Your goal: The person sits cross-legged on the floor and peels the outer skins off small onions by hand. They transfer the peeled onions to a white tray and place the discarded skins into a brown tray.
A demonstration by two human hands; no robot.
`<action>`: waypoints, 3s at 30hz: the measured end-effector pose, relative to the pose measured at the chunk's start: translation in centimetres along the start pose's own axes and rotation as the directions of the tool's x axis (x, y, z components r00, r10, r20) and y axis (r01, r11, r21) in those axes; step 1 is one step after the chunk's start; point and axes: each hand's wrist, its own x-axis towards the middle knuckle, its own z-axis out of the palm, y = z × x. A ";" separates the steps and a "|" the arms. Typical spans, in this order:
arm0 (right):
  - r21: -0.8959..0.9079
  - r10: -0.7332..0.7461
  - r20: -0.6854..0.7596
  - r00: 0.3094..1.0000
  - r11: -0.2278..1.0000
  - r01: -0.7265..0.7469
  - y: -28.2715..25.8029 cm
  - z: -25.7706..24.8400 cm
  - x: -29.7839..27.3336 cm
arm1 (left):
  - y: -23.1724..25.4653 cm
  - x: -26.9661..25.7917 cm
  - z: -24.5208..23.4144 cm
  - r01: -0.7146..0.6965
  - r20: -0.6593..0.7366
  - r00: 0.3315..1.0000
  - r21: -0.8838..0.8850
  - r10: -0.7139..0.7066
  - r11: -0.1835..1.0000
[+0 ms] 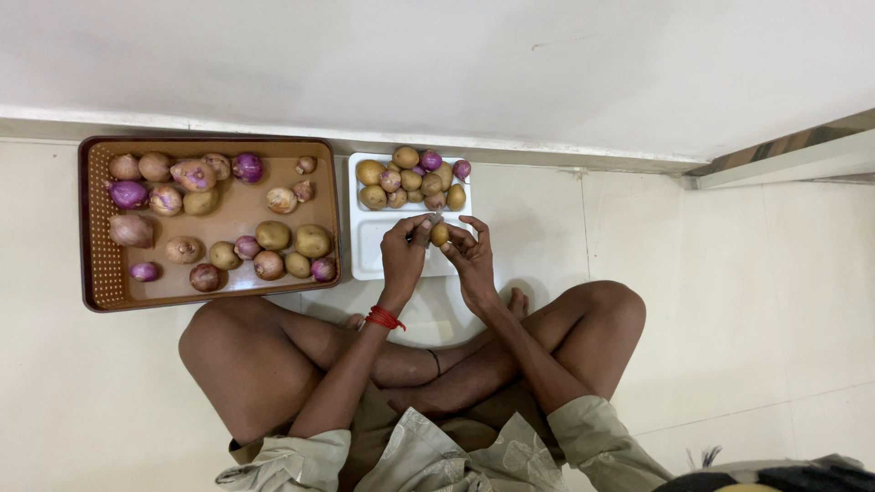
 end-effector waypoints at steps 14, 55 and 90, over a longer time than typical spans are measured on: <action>-0.400 -0.200 0.132 0.971 0.885 0.237 -1.5 -1.2 1.0 | -4.2 0.8 -0.9 0.499 0.392 0.860 -0.519 -0.326 0.694; -0.421 -0.088 -0.003 0.996 0.904 0.078 -1.1 -2.7 2.4 | 4.6 3.4 -8.7 0.023 0.196 0.980 -0.060 -0.010 0.998; -0.466 -0.302 -0.054 0.952 0.851 0.243 -1.6 -0.4 4.3 | 3.9 0.9 -8.0 -0.183 0.086 0.982 0.257 0.166 0.949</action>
